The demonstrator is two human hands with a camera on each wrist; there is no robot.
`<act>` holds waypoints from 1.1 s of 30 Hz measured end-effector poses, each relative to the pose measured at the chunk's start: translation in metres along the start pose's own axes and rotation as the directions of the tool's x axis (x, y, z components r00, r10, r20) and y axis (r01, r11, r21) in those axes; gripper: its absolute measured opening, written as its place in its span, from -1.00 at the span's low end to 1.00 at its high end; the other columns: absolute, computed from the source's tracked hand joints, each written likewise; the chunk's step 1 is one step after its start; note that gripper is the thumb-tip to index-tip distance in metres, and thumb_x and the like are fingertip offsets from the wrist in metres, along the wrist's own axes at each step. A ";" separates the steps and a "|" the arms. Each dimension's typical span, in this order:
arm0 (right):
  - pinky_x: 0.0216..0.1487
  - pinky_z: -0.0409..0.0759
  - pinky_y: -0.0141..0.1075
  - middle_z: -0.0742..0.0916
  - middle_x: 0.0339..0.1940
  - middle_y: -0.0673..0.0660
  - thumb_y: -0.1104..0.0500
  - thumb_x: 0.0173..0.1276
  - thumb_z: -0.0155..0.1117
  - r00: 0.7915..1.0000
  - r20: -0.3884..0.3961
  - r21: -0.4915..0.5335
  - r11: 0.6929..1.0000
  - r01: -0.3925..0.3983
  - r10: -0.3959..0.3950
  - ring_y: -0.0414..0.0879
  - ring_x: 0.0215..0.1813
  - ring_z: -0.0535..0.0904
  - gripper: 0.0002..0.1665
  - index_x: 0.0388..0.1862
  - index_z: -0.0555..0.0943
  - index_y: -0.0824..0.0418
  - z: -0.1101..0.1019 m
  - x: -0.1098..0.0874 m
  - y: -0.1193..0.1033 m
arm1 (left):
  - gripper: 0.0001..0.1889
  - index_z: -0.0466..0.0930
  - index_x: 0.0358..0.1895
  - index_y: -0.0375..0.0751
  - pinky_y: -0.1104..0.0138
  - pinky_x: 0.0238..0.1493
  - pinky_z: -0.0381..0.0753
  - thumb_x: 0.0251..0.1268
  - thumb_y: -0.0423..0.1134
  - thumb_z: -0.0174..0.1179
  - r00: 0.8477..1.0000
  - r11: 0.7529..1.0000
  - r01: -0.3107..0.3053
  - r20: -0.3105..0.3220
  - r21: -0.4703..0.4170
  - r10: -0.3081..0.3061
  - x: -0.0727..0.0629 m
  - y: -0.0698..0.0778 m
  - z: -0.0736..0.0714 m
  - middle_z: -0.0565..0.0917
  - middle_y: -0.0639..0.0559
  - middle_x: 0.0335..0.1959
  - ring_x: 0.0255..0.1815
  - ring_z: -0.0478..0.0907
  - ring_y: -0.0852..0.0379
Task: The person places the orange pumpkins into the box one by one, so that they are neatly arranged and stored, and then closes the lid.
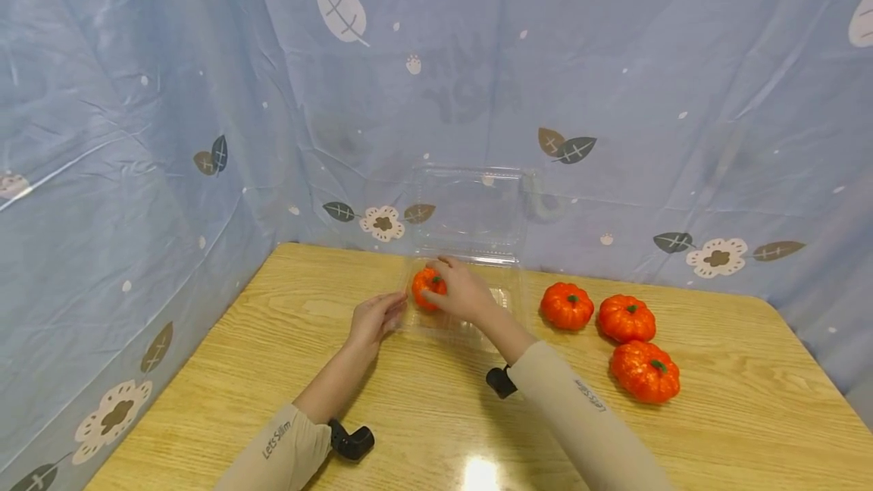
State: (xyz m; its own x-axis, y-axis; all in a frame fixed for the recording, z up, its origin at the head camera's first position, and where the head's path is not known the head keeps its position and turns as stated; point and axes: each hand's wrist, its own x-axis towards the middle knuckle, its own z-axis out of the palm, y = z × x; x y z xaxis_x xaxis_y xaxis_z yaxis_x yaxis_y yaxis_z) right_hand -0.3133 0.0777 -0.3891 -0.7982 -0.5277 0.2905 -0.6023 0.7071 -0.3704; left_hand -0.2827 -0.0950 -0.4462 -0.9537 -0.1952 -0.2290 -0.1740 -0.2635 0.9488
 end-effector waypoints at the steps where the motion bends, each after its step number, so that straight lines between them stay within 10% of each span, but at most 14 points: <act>1: 0.08 0.48 0.05 0.55 0.14 0.30 0.01 0.24 0.27 1.000 0.004 0.013 1.000 0.007 -0.007 0.21 0.13 0.48 -0.43 0.14 0.47 0.30 -0.002 -0.002 0.000 | -0.66 0.58 -0.11 -0.46 0.45 -0.26 0.60 0.13 -0.24 0.26 1.000 1.000 0.004 0.000 0.004 -0.004 0.000 0.000 0.000 0.68 -0.18 -0.17 -0.24 0.62 0.15; 16: -0.15 0.60 -0.17 0.68 -0.13 0.28 0.04 0.29 0.20 0.947 0.319 0.094 0.995 0.016 -0.045 0.04 -0.18 0.63 -0.57 -0.01 0.54 0.33 -0.049 -0.024 0.000 | -0.65 0.56 -0.07 -0.47 0.32 -0.06 0.60 0.18 -0.24 0.22 1.000 1.000 0.007 0.015 -0.001 -0.007 -0.002 -0.002 -0.002 0.63 -0.24 -0.08 -0.02 0.58 -0.04; 33: -0.26 0.58 -0.25 0.69 -0.25 0.15 0.00 0.30 0.19 0.919 0.394 0.083 0.996 -0.025 -0.009 -0.11 -0.31 0.61 -0.58 -0.04 0.56 0.30 -0.079 -0.055 0.002 | -0.65 0.57 -0.10 -0.46 0.29 -0.01 0.58 0.15 -0.23 0.25 1.000 1.000 0.002 0.016 -0.016 -0.002 -0.003 -0.001 -0.001 0.66 -0.19 -0.12 -0.03 0.59 -0.01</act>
State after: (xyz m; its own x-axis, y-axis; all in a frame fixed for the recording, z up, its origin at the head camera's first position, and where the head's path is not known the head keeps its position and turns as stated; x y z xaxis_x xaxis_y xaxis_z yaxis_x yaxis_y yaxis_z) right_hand -0.2695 0.1455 -0.3365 -0.7319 -0.6771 -0.0770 -0.5806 0.6787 -0.4497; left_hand -0.2799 -0.0950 -0.4465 -0.9572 -0.1791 -0.2273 -0.1721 -0.2793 0.9447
